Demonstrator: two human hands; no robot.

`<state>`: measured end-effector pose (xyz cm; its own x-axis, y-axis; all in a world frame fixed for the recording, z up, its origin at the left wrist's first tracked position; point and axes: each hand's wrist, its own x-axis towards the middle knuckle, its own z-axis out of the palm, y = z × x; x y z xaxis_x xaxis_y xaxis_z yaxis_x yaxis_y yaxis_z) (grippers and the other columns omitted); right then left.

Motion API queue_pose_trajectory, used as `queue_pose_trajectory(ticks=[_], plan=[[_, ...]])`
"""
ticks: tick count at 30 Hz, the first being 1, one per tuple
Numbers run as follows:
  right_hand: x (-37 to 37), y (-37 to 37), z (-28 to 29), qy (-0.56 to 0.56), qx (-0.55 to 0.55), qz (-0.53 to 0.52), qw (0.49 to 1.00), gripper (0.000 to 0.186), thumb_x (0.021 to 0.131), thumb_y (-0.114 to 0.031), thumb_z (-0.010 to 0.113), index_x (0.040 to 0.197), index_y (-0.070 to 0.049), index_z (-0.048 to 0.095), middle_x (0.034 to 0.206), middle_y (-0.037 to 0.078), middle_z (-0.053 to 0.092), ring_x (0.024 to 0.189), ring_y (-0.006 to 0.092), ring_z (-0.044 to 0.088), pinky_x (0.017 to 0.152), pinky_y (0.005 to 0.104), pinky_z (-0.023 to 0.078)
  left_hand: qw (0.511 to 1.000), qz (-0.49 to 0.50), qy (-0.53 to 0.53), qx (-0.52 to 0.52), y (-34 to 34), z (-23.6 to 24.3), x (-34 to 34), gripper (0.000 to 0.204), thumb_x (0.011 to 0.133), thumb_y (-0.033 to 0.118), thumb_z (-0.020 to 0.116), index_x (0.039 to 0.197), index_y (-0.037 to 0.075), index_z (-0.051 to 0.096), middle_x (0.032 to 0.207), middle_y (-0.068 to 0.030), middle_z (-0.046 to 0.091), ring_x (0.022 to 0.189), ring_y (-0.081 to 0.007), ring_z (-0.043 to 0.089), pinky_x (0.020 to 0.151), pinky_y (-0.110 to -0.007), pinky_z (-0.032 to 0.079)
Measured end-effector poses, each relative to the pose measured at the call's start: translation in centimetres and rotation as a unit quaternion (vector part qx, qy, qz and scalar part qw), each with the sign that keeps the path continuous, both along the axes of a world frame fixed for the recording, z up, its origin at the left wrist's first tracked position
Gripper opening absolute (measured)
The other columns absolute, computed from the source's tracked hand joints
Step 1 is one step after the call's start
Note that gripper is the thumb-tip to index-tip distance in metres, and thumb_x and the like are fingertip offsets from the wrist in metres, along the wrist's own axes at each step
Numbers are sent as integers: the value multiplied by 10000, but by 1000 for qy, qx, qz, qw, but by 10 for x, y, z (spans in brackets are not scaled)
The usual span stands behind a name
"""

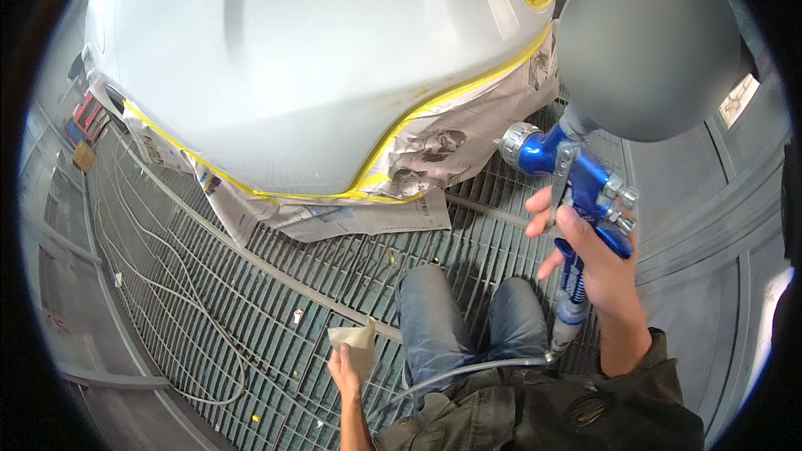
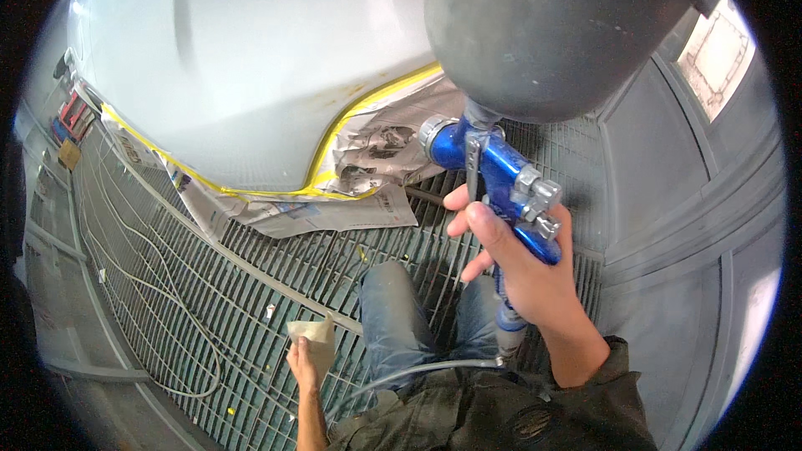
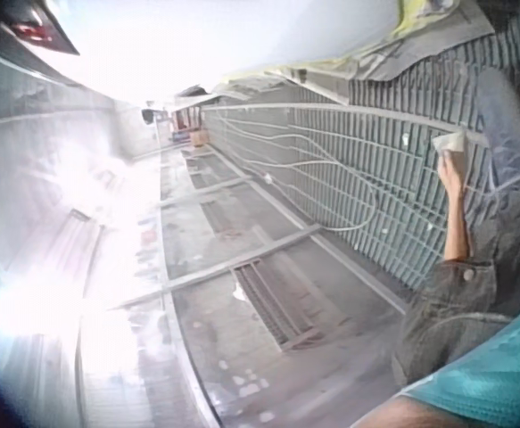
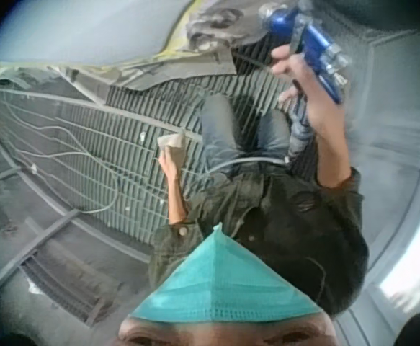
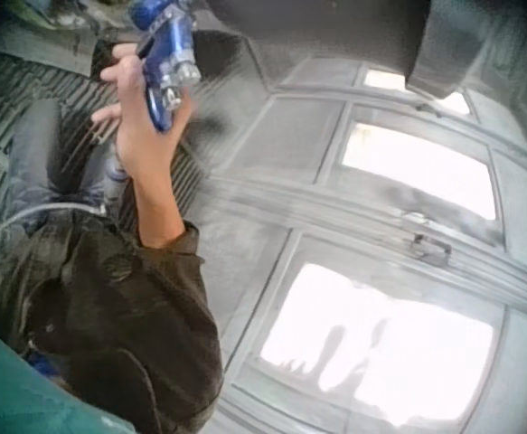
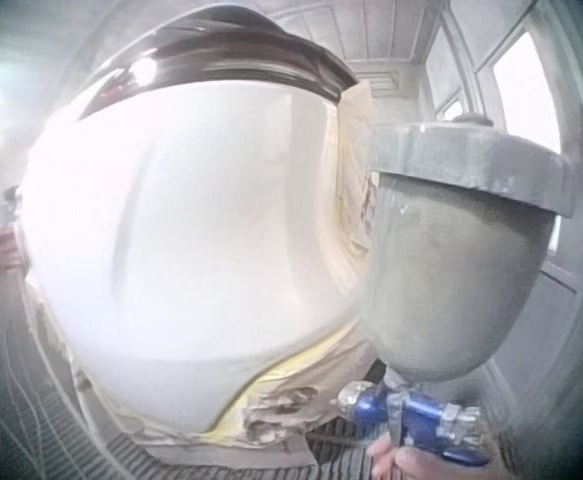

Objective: The person spray paints the rear bumper of a white car using a blue spray gun. The car is masked with newspaper and tape to protect adjacent areas. The person moves around the bumper to apply paint evenly.

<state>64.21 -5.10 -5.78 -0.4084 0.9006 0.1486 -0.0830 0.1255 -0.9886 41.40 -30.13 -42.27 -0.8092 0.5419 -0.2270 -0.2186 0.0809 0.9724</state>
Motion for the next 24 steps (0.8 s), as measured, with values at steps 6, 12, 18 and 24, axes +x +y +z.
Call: queue_pose_trajectory(ticks=[6, 12, 18, 24], plan=[[-21, -4, 6, 24, -52, 36, 998, 277, 920, -199, 634, 1080, 27, 635, 972, 114, 675, 836, 146, 662, 509, 254, 570, 999, 35, 5, 14, -4, 14, -13, 347, 1021, 288, 495, 1022, -21, 652, 895, -9, 636, 802, -92, 546, 731, -262, 441], [-32, 0, 4, -19, -41, 26, 999, 272, 920, -198, 632, 1065, 32, 639, 967, 118, 678, 815, 132, 657, 501, 247, 569, 999, 49, -19, 4, -10, 20, -8, 331, 1016, 279, 505, 1027, -21, 646, 913, -27, 651, 813, -99, 564, 748, -262, 449], [-42, 3, 2, 6, -77, 92, 993, 292, 924, -194, 641, 1112, 30, 621, 987, 117, 678, 836, 132, 657, 509, 244, 571, 998, 59, -22, 18, -4, 18, -9, 327, 1014, 274, 509, 1008, -24, 644, 915, -31, 655, 816, -104, 572, 753, -264, 454], [-24, 6, 5, 20, -32, -26, 999, 254, 922, -191, 646, 1064, 18, 619, 980, 130, 672, 809, 144, 664, 482, 245, 564, 997, 62, -39, 27, -8, 11, -14, 338, 1012, 280, 513, 1030, -30, 645, 934, -45, 664, 825, -116, 587, 766, -268, 461]])
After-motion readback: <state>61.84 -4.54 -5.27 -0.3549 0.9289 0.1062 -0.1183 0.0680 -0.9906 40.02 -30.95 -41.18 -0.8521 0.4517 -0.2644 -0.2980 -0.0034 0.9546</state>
